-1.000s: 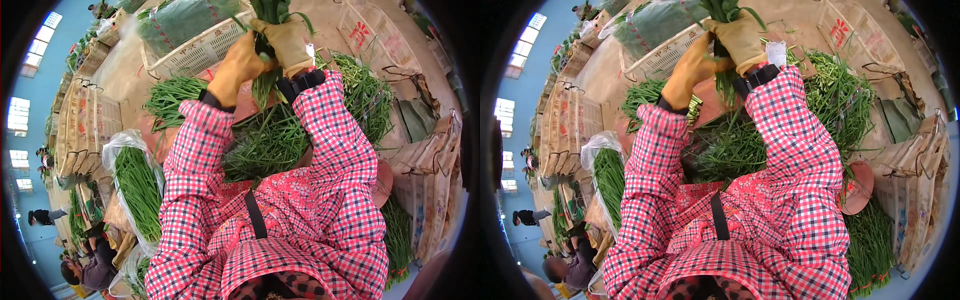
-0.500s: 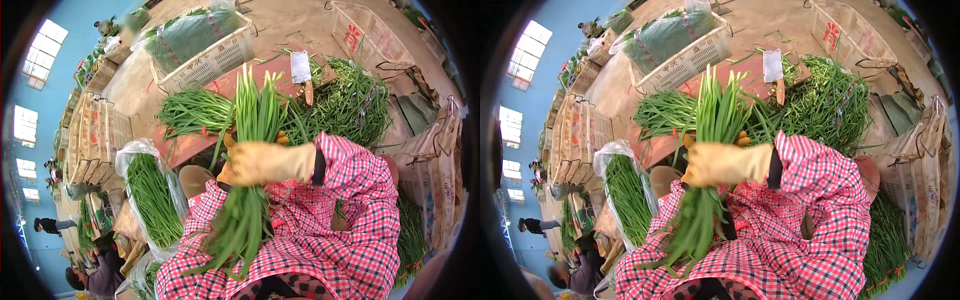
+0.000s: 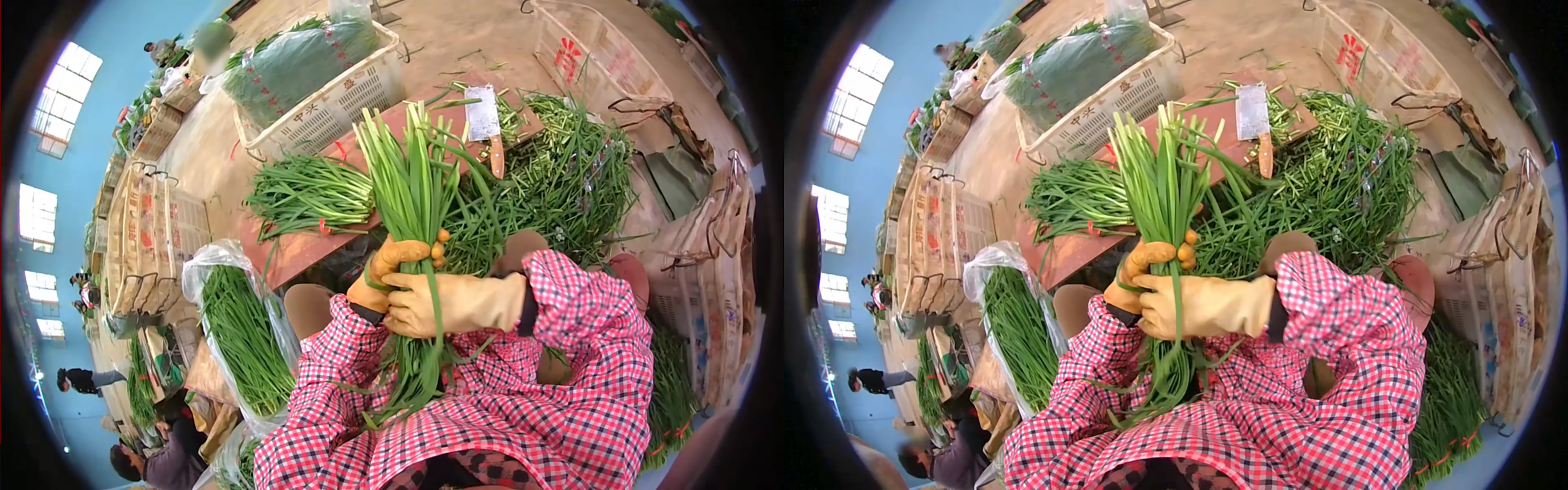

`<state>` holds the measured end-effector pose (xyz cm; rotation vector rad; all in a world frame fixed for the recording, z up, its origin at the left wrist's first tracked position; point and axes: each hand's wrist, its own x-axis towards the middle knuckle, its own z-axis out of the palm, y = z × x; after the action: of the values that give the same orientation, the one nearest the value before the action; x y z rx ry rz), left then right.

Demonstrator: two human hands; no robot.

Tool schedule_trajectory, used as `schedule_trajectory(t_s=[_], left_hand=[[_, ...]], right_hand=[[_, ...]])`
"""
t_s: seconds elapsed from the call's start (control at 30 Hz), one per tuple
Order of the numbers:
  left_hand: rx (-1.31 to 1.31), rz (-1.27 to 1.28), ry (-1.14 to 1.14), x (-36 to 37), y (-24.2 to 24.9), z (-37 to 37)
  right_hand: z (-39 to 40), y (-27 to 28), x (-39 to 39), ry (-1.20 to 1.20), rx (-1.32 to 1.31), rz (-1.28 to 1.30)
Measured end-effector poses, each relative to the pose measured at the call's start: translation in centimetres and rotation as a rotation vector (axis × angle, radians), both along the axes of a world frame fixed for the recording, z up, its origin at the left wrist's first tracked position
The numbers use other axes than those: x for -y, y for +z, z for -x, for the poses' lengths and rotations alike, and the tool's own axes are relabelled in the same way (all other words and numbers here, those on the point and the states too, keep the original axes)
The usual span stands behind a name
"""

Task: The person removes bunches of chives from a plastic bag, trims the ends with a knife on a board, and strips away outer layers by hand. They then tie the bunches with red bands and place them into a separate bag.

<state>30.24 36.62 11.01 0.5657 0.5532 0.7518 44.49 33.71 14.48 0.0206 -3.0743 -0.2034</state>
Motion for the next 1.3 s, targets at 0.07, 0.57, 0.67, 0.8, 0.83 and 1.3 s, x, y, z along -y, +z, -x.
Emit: schedule_trajectory(t_s=[0.07, 0.57, 0.67, 0.8, 0.83, 1.3], left_hand=[[-0.149, -0.077, 0.031, -1.7, 0.6, 0.5], [-1.212, -0.536, -0.03, -10.0, -2.2, -1.0], [-1.394, -0.563, -0.116, -10.2, -1.3, -1.7], [-1.845, -0.71, -0.21, -11.7, -3.9, -4.1], [-1.809, -0.608, -0.264, -11.9, -3.6, -4.8], [-1.915, -0.557, -0.269, -11.0, -4.7, -4.5]], right_hand=[[-2.7, 0.3, 0.3, -0.074, -0.085, 0.069], [-11.2, 1.1, -13.3, -0.813, -0.539, -0.193], [-10.7, 0.7, -16.6, -0.686, -0.113, -0.172], [-10.3, -4.4, -22.8, -0.704, 0.328, -0.096], [-10.0, -5.4, -23.7, -0.708, 0.396, -0.069], [-7.4, -10.3, -28.4, -0.566, 0.379, 0.114]])
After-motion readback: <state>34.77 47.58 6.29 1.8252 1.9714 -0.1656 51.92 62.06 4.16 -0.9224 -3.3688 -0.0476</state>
